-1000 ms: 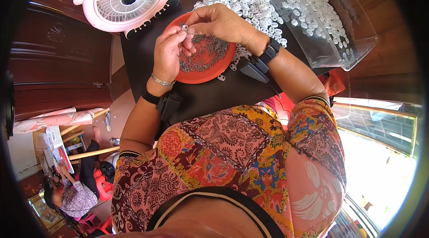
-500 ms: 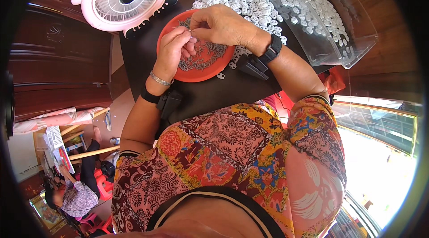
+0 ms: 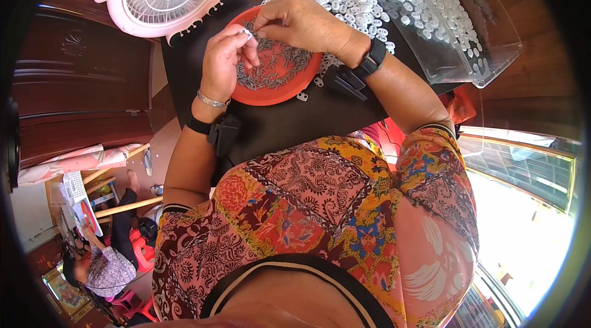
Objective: Manually assemble small metal clips into white plastic parts at a workspace.
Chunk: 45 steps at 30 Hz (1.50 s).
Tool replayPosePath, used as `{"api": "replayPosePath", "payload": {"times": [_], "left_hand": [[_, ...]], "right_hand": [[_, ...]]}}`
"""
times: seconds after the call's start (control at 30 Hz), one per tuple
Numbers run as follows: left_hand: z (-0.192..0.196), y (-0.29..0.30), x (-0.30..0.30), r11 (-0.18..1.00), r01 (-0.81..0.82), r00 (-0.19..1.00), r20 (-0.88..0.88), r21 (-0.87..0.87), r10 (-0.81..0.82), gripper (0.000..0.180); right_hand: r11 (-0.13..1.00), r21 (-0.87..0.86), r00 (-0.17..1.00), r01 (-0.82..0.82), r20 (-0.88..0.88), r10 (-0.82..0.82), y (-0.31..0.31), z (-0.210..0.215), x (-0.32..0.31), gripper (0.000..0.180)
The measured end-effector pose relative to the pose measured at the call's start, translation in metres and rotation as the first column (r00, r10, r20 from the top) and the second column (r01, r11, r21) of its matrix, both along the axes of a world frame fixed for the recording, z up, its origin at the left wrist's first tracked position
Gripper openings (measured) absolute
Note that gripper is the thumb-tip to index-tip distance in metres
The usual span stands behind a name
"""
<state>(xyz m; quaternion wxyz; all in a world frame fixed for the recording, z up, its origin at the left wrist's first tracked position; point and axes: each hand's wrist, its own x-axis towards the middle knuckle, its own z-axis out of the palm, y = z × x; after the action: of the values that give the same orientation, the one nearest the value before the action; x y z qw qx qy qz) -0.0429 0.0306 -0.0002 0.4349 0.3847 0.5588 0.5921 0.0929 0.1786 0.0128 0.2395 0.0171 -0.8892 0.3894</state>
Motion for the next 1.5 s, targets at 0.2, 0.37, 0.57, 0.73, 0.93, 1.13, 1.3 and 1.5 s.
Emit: {"api": "replayPosePath", "payload": {"times": [0.2,0.37,0.57,0.73,0.93,1.13,1.3,1.5], "left_hand": [[-0.001,0.001,0.001,0.992,-0.114,0.993,0.021,0.054,0.113,0.023],[0.002,0.001,0.003,0.992,-0.113,0.994,0.023,0.063,0.111,0.022],[0.000,0.001,0.004,0.993,-0.105,0.994,0.013,0.046,0.105,0.022],[-0.001,0.001,0.005,0.992,-0.110,0.994,0.026,0.056,0.109,0.022],[0.001,0.001,0.008,0.990,-0.131,0.991,0.038,0.054,0.129,0.022],[0.003,0.001,0.012,0.993,-0.111,0.994,0.028,0.040,0.110,0.020],[0.003,0.001,0.013,0.992,-0.113,0.993,0.050,0.047,0.111,0.020],[0.005,0.001,0.014,0.991,-0.119,0.992,0.059,0.053,0.116,0.019]], "right_hand": [[0.896,0.442,0.996,-0.044,0.091,0.004,-0.006,-0.016,-0.002,0.011],[0.783,0.620,0.988,-0.060,0.149,-0.042,-0.008,-0.023,-0.006,0.008],[0.734,0.679,0.966,-0.010,0.197,-0.170,-0.015,-0.028,-0.011,0.009],[0.791,0.611,0.963,0.023,0.198,-0.181,-0.013,-0.027,-0.011,0.010],[0.989,-0.047,0.970,0.143,0.206,-0.131,0.002,-0.006,-0.004,0.015],[0.841,-0.540,0.996,-0.018,0.062,0.061,0.010,-0.006,-0.005,0.015],[0.741,-0.671,0.975,0.001,0.165,0.149,0.007,0.002,-0.002,0.014],[0.787,-0.614,0.979,0.066,0.193,0.069,0.006,0.001,-0.003,0.019]]}}
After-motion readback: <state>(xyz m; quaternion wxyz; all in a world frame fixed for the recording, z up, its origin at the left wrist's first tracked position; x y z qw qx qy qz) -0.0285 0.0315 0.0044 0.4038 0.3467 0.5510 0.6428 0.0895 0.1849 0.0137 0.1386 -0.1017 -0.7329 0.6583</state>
